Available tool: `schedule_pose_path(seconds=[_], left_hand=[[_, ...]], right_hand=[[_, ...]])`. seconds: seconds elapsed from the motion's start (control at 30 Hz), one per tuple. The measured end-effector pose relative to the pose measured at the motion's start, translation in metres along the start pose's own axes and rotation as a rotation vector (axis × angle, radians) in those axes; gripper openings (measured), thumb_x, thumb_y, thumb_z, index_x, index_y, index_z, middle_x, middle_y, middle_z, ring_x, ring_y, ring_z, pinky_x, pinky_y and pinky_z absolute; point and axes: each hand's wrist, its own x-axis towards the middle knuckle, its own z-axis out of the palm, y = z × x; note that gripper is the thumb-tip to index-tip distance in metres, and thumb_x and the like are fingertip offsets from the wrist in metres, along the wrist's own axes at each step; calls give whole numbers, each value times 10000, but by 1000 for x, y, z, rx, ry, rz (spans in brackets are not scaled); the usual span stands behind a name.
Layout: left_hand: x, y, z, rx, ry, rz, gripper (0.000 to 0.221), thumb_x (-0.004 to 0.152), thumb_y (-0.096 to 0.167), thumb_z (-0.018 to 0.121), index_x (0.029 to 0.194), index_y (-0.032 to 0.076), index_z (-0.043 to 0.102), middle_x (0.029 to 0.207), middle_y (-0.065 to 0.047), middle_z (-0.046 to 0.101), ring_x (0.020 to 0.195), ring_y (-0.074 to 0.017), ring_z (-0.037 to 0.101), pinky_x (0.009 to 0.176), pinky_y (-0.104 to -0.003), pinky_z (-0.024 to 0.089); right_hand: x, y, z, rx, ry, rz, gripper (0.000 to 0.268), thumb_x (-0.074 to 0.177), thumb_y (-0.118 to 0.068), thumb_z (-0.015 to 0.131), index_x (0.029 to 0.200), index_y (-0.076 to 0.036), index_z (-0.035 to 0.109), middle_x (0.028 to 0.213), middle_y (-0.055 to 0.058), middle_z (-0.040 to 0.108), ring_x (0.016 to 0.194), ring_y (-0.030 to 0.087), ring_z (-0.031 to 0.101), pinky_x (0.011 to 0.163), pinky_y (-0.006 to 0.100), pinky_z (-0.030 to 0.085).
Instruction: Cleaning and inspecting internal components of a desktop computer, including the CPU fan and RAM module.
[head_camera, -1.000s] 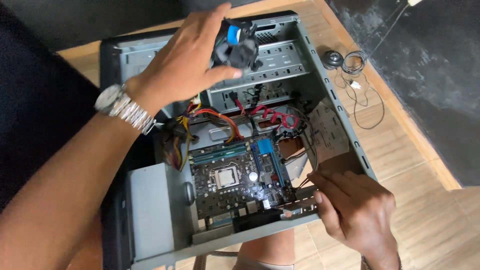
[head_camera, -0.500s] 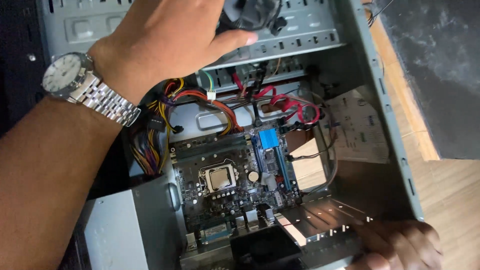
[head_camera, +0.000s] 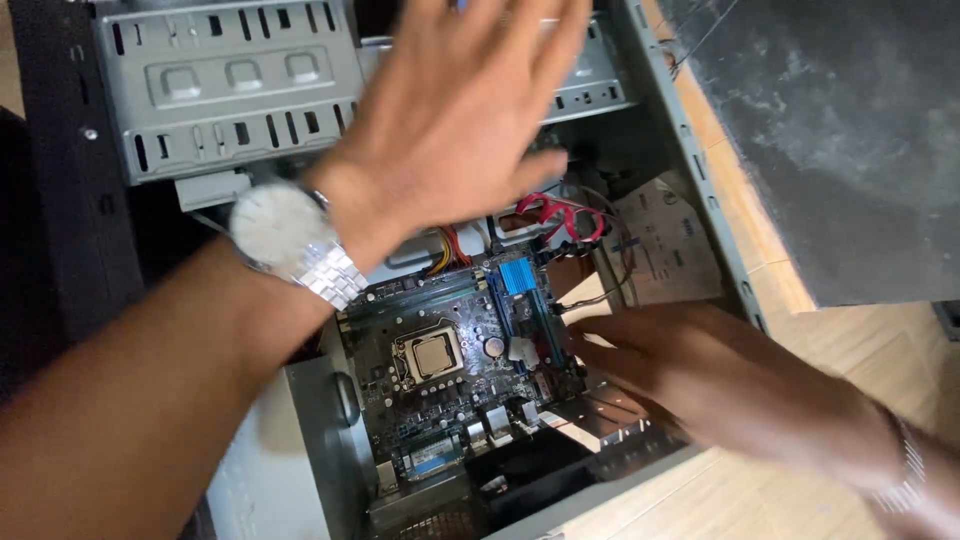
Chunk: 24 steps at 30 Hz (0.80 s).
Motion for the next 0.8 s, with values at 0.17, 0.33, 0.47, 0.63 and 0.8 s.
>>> schedule_pose_path(seconds=[0.17,0.33,0.47,0.63,0.8], left_hand=[[-16,38,20,-147,-90,476,681,992,321,657,1667,373,579,1832,-33,570,1806,-376,303,1374,-842,36],[-14,48,41,-119,-281,520,746,968,219,690,1684,333,517,1810,-39,518,1805,-374,184,1326,-858,-28],[-12,41,47,-162,-305,469,385,959,214,791,1343,202,823,1607,-71,750,1825,-348,265,1400,-728,-11],[-4,32,20,-313,-440,389,183,978,113,754,926,172,918,1753,-159,518,1745,-436,64,1393,-630,167],[-1,25,11,-440,-578,286,318,997,41,718,764,143,908,1909,-160,240,1645,-470,-146,1312,-523,459]], right_hand=[[56,35,45,-433,-520,40,242,951,110,765,1148,-21,816,1174,164,814,639,302,851,465,421,682],[56,62,77,-528,-525,-22,214,939,47,784,1108,-83,803,1049,95,804,616,239,802,505,421,645],[60,37,64,-633,-580,6,86,1054,-121,783,1124,-86,818,1043,93,783,738,152,755,584,364,665],[67,44,59,-610,-632,4,195,1128,-171,728,974,-158,847,986,2,814,614,85,721,580,326,600],[75,59,65,-594,-680,46,236,1060,-62,716,987,-234,859,905,-22,808,667,195,768,561,377,618]])
